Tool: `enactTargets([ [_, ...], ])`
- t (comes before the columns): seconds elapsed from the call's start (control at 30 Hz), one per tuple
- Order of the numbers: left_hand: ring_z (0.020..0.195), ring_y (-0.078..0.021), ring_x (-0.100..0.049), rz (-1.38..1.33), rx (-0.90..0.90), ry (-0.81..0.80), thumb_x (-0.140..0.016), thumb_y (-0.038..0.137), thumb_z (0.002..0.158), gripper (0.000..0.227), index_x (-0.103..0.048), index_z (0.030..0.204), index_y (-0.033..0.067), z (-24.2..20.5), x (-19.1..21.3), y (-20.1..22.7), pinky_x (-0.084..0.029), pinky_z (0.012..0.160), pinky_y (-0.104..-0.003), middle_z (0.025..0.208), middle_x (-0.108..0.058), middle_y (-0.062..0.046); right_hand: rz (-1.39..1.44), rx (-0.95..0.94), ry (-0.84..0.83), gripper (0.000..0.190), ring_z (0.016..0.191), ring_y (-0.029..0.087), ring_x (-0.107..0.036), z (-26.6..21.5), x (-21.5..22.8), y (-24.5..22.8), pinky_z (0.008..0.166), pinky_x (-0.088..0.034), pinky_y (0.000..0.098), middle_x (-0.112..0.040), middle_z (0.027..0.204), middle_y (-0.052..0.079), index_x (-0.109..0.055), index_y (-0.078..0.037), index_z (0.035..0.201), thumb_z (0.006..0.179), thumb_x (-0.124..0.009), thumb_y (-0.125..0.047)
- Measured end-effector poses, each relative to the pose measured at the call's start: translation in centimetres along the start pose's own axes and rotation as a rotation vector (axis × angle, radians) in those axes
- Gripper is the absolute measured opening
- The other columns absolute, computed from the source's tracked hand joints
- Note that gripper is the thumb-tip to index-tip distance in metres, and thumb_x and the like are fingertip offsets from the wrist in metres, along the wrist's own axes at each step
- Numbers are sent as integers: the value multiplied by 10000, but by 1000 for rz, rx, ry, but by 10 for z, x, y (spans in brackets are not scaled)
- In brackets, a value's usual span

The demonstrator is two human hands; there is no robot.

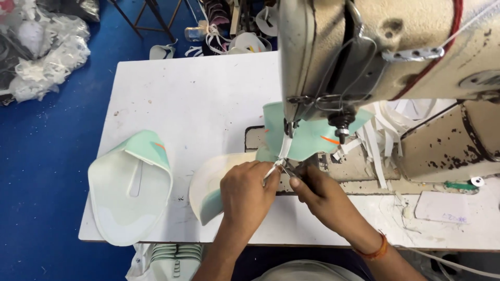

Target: The person sews light green slipper uppers using a sewing machine, repeatedly feeding the material under the needle and cutting the thread with scissors. They handle stacks of slipper soles and uppers, arranging them on the table and under the machine.

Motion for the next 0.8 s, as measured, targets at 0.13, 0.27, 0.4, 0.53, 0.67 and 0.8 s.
enactTargets([
  [0.13, 688, -306, -679, -25, 57, -72, -763, 168, 830, 108, -758, 876, 69, 3, 0, -4, -510, 646, -457, 766, -719, -104, -184, -51, 6, 397, 570, 165, -493, 8, 3, -29, 540, -442, 354, -563, 621, 106, -687, -22, 994, 979, -578, -403],
  [0.27, 736, -320, -692, 53, 142, -289, -777, 222, 834, 131, -779, 882, 99, -7, -11, -23, -531, 687, -459, 784, -716, -135, -393, 9, -70, 399, 512, 155, -550, 6, 1, -34, 552, -458, 331, -595, 582, 41, -719, -52, 1008, 951, -575, -420],
  [0.4, 845, -324, -721, 50, 217, 15, -800, 194, 793, 261, -761, 1000, 39, 9, 38, -89, -548, 763, -445, 930, -750, -149, -108, -40, -45, 397, 601, 197, -517, 6, 7, 0, 558, -476, 381, -593, 666, 112, -703, -16, 984, 989, -600, -399],
  [0.53, 892, -280, -751, 216, 387, 823, -815, 154, 994, 236, -729, 1101, -38, 48, 189, -86, -548, 789, -406, 1018, -774, -183, -606, -107, -17, 409, 637, 325, -631, 11, 5, 66, 653, -519, 407, -694, 748, 192, -646, -9, 1026, 978, -667, -414],
  [0.67, 1328, -328, -563, 48, 20, 994, -687, 32, 1097, 534, -368, 1510, -79, 48, 78, -177, -568, 1045, -393, 1480, -448, -266, -665, 275, 283, 310, 828, 367, -651, -9, -1, 55, 733, -541, 432, -685, 1023, 172, -673, -35, 1087, 865, -761, -233],
  [0.8, 780, -211, -676, -1436, 613, -23, -650, 436, 942, 463, -590, 1158, 31, 23, -86, -130, -577, 636, -352, 933, -666, -100, -583, 626, 619, 396, 1141, 355, -581, -43, 13, -26, 967, -503, 438, -615, 1256, 162, -625, -25, 1240, 868, -752, -76],
])
Point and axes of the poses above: each hand's wrist, its own z-axis towards the middle knuckle, its own x-axis out of the back of the hand, y = z × x, the point moved 6 cm from there along z, towards the middle knuckle
